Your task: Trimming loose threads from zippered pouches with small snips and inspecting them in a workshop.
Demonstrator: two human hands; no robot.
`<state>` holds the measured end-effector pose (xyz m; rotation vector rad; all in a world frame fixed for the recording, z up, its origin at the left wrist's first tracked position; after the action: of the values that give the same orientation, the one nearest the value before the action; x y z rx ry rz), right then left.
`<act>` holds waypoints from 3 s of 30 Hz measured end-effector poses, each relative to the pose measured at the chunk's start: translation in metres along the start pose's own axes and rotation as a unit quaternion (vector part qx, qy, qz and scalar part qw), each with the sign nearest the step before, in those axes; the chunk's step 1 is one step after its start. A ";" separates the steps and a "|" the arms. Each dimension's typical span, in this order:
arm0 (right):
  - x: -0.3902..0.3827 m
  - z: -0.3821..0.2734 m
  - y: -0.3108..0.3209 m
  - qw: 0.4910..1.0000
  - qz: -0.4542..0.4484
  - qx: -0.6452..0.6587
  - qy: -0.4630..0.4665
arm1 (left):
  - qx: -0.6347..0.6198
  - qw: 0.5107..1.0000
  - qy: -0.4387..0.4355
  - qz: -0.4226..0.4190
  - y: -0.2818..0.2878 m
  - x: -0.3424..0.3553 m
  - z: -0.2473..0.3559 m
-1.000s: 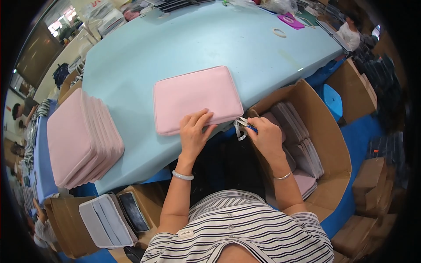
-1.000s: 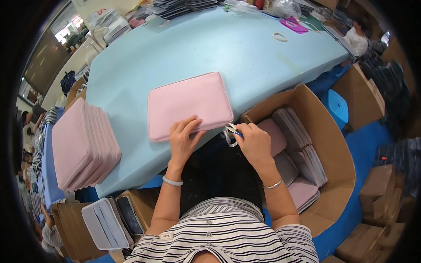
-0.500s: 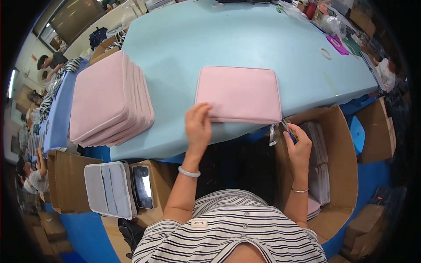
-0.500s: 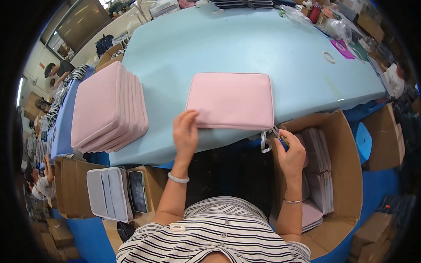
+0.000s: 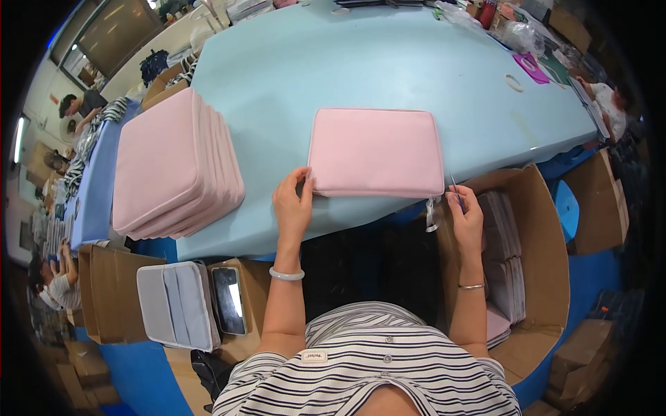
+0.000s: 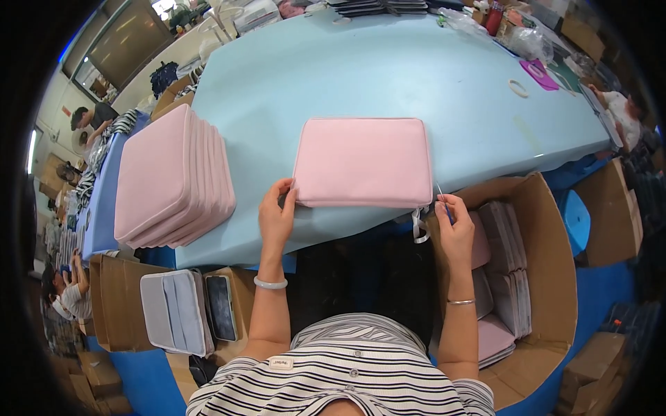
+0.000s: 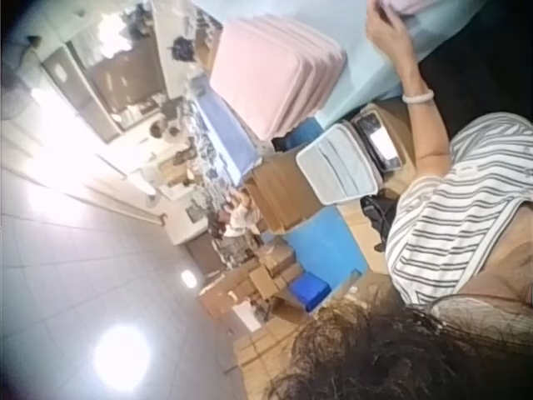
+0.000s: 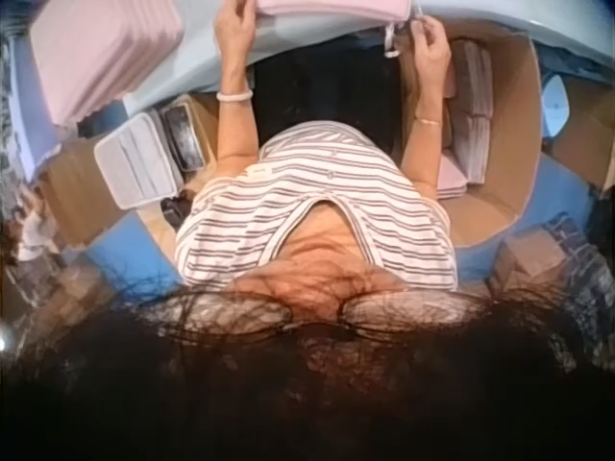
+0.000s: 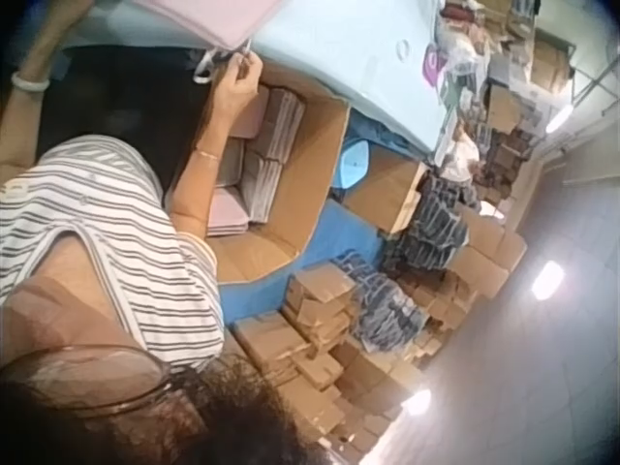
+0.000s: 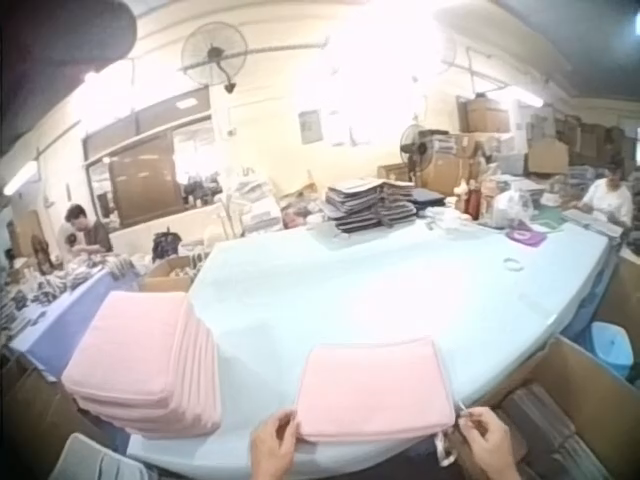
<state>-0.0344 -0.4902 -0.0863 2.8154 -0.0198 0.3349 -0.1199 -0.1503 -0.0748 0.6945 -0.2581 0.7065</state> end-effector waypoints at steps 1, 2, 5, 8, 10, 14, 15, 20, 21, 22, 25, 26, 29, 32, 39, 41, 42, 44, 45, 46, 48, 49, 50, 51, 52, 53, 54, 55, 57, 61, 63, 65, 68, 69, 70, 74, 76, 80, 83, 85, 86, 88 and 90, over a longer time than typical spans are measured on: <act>0.002 0.005 -0.003 0.998 -0.007 0.055 -0.018 | -0.002 1.000 -0.003 0.000 0.000 0.000 0.000; 0.004 0.007 -0.005 0.998 -0.002 0.053 -0.017 | -0.019 1.000 0.010 -0.009 -0.001 -0.001 -0.001; 0.009 0.017 -0.012 0.985 -0.006 0.136 -0.103 | -0.054 0.998 0.034 -0.021 -0.002 -0.003 0.001; 0.012 0.024 -0.016 0.976 0.009 0.185 -0.117 | -0.085 0.995 0.052 -0.027 0.001 -0.007 0.002; 0.008 0.011 -0.020 0.956 -0.008 0.239 -0.170 | -0.108 0.991 0.074 -0.037 0.006 -0.008 0.003; 0.004 0.013 -0.017 0.943 -0.004 0.300 -0.141 | -0.143 0.984 0.093 -0.058 0.005 -0.008 0.003; 0.002 0.013 -0.015 0.942 -0.001 0.305 -0.139 | -0.145 0.984 0.087 -0.062 0.005 -0.008 0.004; -0.007 0.006 -0.013 0.937 0.003 0.321 -0.139 | -0.200 0.976 0.060 -0.067 0.008 -0.010 0.003; -0.008 0.007 -0.012 0.936 0.004 0.324 -0.136 | -0.200 0.976 0.056 -0.066 0.009 -0.010 0.003; -0.009 0.009 -0.012 0.938 0.004 0.321 -0.130 | -0.201 0.976 0.060 -0.060 0.009 -0.011 0.004; -0.012 0.013 -0.013 0.940 -0.002 0.316 -0.126 | -0.204 0.976 0.063 -0.050 0.012 -0.013 0.005; -0.014 0.016 -0.014 0.942 -0.003 0.310 -0.133 | -0.208 0.975 0.064 -0.053 0.012 -0.014 0.004; -0.016 0.017 -0.013 0.937 0.009 0.331 -0.113 | -0.200 0.977 0.050 -0.058 0.009 -0.015 0.008; -0.017 0.014 -0.014 0.940 0.017 0.321 -0.117 | -0.094 0.992 -0.025 -0.086 0.010 -0.019 0.027; -0.013 -0.009 -0.012 0.939 -0.004 0.318 -0.130 | 0.095 0.964 -0.197 -0.152 -0.006 -0.019 0.045; -0.011 -0.016 -0.012 0.944 -0.005 0.313 -0.105 | 0.105 0.960 -0.216 -0.145 -0.005 -0.015 0.046; -0.011 -0.018 -0.011 0.943 -0.004 0.317 -0.100 | 0.106 0.959 -0.217 -0.146 -0.006 -0.014 0.048; -0.010 -0.027 -0.008 0.947 -0.003 0.309 -0.092 | 0.077 0.969 -0.196 -0.131 -0.008 -0.011 0.051; -0.009 -0.034 -0.006 0.951 -0.002 0.299 -0.083 | 0.078 0.969 -0.197 -0.131 -0.008 -0.009 0.051; -0.008 -0.040 -0.005 0.950 -0.002 0.301 -0.083 | 0.107 0.961 -0.228 -0.112 -0.008 -0.008 0.053; -0.006 -0.055 -0.002 0.944 0.006 0.325 -0.049 | 0.137 0.952 -0.258 -0.091 -0.006 -0.004 0.057; -0.006 -0.062 0.003 0.942 -0.014 0.330 -0.063 | 0.105 0.961 -0.250 -0.053 -0.001 -0.001 0.059; -0.006 -0.069 0.006 0.939 -0.002 0.339 -0.056 | 0.073 0.968 -0.241 -0.014 0.004 0.002 0.064; -0.004 -0.074 0.007 0.936 0.010 0.349 -0.049 | 0.058 0.970 -0.237 0.023 0.010 0.007 0.072; -0.003 -0.075 0.009 0.934 0.020 0.357 -0.024 | 0.032 0.981 -0.189 0.025 0.015 0.011 0.080; -0.001 -0.074 0.012 0.936 0.039 0.348 -0.012 | 0.007 0.990 -0.140 0.029 0.019 0.016 0.084; 0.001 -0.073 0.015 0.939 0.058 0.340 0.000 | -0.014 0.989 -0.138 0.054 0.022 0.021 0.084; 0.002 -0.071 0.016 0.938 0.052 0.342 0.001 | -0.024 0.996 -0.079 0.035 0.026 0.024 0.085; 0.002 -0.069 0.019 0.938 0.090 0.334 0.013 | -0.102 0.994 -0.040 0.020 0.031 0.030 0.084; -0.002 -0.043 0.020 0.959 0.075 0.274 -0.009 | -0.305 0.935 0.155 -0.096 0.015 0.016 0.079; -0.008 -0.032 0.012 0.966 0.056 0.251 -0.029 | -0.291 0.927 0.203 -0.117 0.005 0.000 0.059; -0.018 -0.020 0.006 0.973 0.022 0.222 -0.064 | -0.295 0.910 0.248 -0.152 -0.004 -0.024 0.043; -0.029 -0.004 -0.003 0.978 0.013 0.196 -0.067 | -0.331 0.868 0.299 -0.218 -0.009 -0.050 0.031; -0.031 0.000 -0.005 0.978 0.007 0.194 -0.071 | -0.378 0.841 0.312 -0.230 -0.010 -0.056 0.032; -0.032 0.005 -0.006 0.982 0.011 0.174 -0.071 | -0.378 0.839 0.318 -0.227 -0.011 -0.059 0.030; -0.033 0.006 -0.008 0.983 0.019 0.161 -0.088 | -0.408 0.806 0.370 -0.215 -0.014 -0.067 0.020; -0.036 -0.003 -0.009 0.969 -0.008 0.197 -0.150 | -0.419 0.798 0.379 -0.209 -0.013 -0.069 0.016; -0.038 -0.005 -0.009 0.969 -0.011 0.202 -0.138 | -0.423 0.795 0.380 -0.210 -0.013 -0.069 0.020; -0.040 0.000 -0.010 0.970 -0.020 0.197 -0.140 | -0.424 0.793 0.375 -0.226 -0.015 -0.069 0.020; -0.042 0.001 -0.010 0.963 -0.032 0.210 -0.166 | -0.422 0.797 0.370 -0.223 -0.015 -0.069 0.019; -0.042 -0.002 -0.011 0.963 -0.033 0.213 -0.165 | -0.422 0.795 0.379 -0.216 -0.015 -0.069 0.019; -0.042 -0.003 -0.013 0.958 -0.042 0.230 -0.165 | -0.425 0.793 0.389 -0.199 -0.013 -0.069 0.020; -0.043 0.000 -0.015 0.948 -0.048 0.260 -0.176 | -0.418 0.797 0.386 -0.201 -0.011 -0.069 0.016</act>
<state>-0.0753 -0.4766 -0.1008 3.3424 0.1492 -0.2292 -0.1638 -0.2021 -0.0988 -0.4166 0.3337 0.3476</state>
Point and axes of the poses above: each hand's wrist, its own x-axis towards the middle knuckle, its own y-axis out of the back of the hand, z = x × y, the point moved 3 cm from there along x, towards the middle knuckle, and after that the axes turned 1 degree about -x, right-handed, at the moved point
